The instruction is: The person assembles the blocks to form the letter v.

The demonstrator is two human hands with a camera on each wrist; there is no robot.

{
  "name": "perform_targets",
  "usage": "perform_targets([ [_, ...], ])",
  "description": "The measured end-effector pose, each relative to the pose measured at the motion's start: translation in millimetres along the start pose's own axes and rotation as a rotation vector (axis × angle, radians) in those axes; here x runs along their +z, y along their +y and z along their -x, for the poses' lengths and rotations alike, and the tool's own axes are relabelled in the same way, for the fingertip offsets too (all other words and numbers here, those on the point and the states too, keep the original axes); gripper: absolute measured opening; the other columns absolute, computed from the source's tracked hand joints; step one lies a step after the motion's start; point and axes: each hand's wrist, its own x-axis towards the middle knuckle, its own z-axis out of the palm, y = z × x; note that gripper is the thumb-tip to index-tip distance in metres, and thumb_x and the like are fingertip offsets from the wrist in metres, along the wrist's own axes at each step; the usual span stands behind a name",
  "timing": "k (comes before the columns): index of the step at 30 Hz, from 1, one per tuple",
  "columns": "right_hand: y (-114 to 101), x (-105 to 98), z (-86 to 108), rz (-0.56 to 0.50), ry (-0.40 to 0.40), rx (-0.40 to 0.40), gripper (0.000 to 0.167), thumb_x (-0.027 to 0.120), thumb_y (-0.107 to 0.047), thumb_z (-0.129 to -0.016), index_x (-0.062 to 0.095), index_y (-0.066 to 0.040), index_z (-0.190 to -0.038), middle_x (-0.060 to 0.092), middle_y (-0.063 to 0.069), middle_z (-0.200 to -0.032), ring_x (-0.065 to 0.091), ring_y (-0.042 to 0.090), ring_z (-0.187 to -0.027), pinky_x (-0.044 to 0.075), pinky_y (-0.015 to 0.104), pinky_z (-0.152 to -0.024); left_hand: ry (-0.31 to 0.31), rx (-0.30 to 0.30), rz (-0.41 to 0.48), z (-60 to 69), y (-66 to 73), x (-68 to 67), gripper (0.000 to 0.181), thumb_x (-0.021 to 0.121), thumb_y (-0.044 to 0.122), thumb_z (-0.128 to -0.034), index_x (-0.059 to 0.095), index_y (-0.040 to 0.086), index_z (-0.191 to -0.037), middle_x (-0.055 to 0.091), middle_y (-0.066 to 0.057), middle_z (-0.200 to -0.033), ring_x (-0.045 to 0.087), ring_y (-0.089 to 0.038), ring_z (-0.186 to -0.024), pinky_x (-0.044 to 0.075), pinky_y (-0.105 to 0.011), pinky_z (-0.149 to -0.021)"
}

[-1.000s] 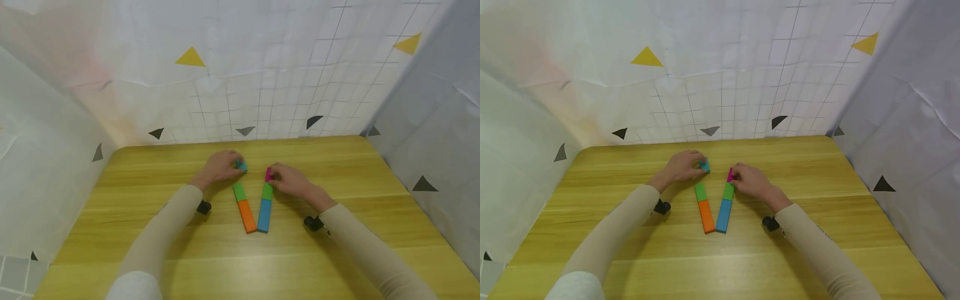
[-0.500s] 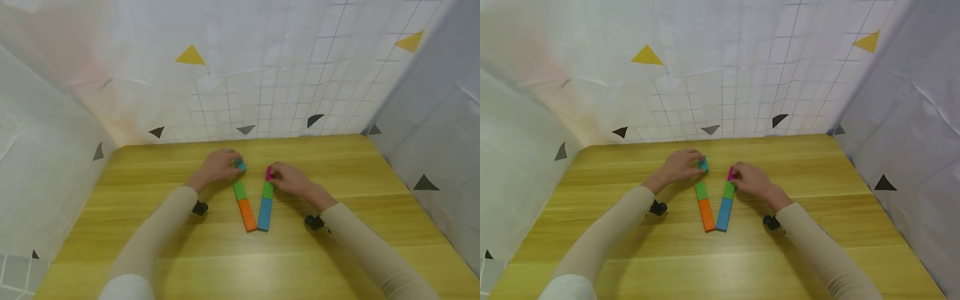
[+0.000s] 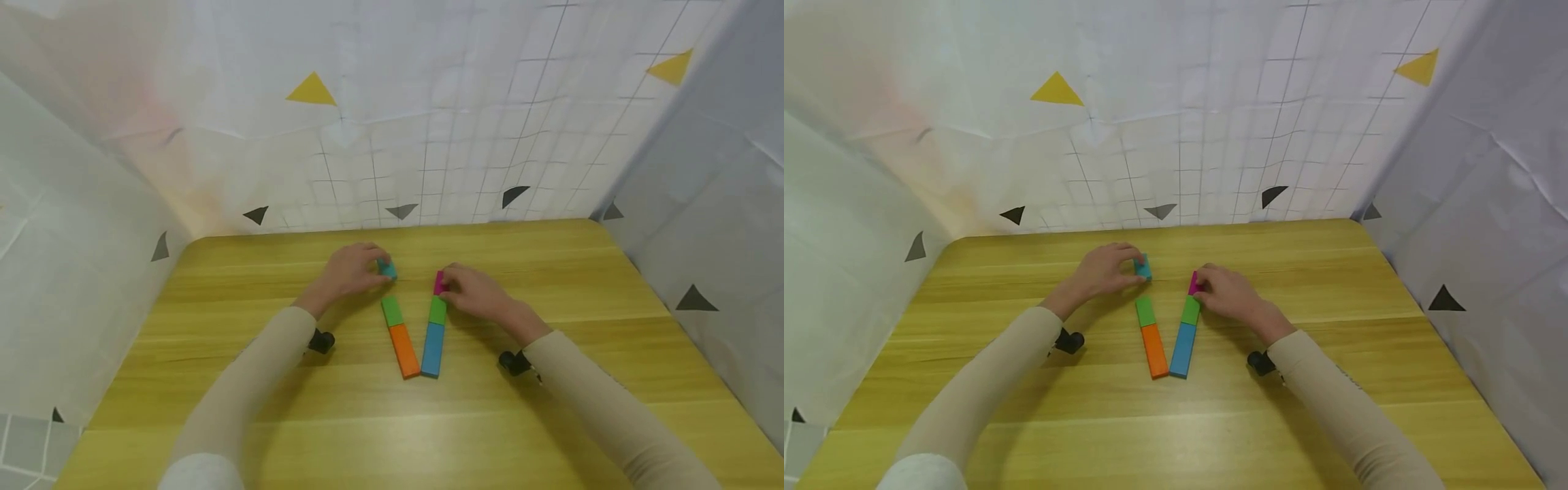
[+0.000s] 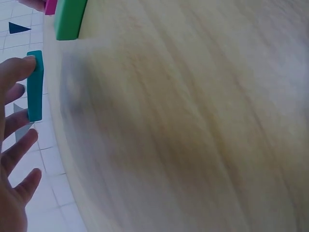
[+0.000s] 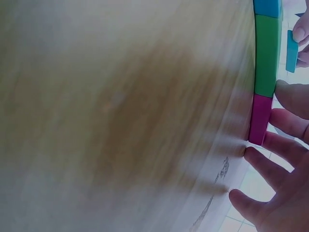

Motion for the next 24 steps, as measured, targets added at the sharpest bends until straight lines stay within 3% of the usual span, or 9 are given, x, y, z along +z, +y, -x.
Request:
perform_targets([
  [13,1,-1,-0.1,0.0,0.009,-0.01,0.013,0.068,-0.022,-0.093,0.066,-0.012,-0.101,0.066,0.003,-0.105,0.06,0.02,-0.09,0.053,0.04,-0.085,0.004,0.017,-0.031,7.4,-7.5,4.5,0.036,0.069,0.05,-0.0892,0.069,0.025,-0.115,0.066,0.003,-0.129,0.063,-0.02,-0.116,0.051,-0.04,-0.098],
  [24,-2,0,1.6,0.02,0.014,-0.011,0.015,0.069,-0.023,-0.093,0.067,-0.013,-0.103,0.067,0.002,-0.106,0.06,0.019,-0.09,0.054,0.039,-0.083,-0.017,0.003,0.004,15.5,-8.1,9.0,0.035,0.067,0.05,-0.0902,0.069,0.025,-0.115,0.066,0.004,-0.127,0.063,-0.018,-0.113,0.05,-0.039,-0.099],
])
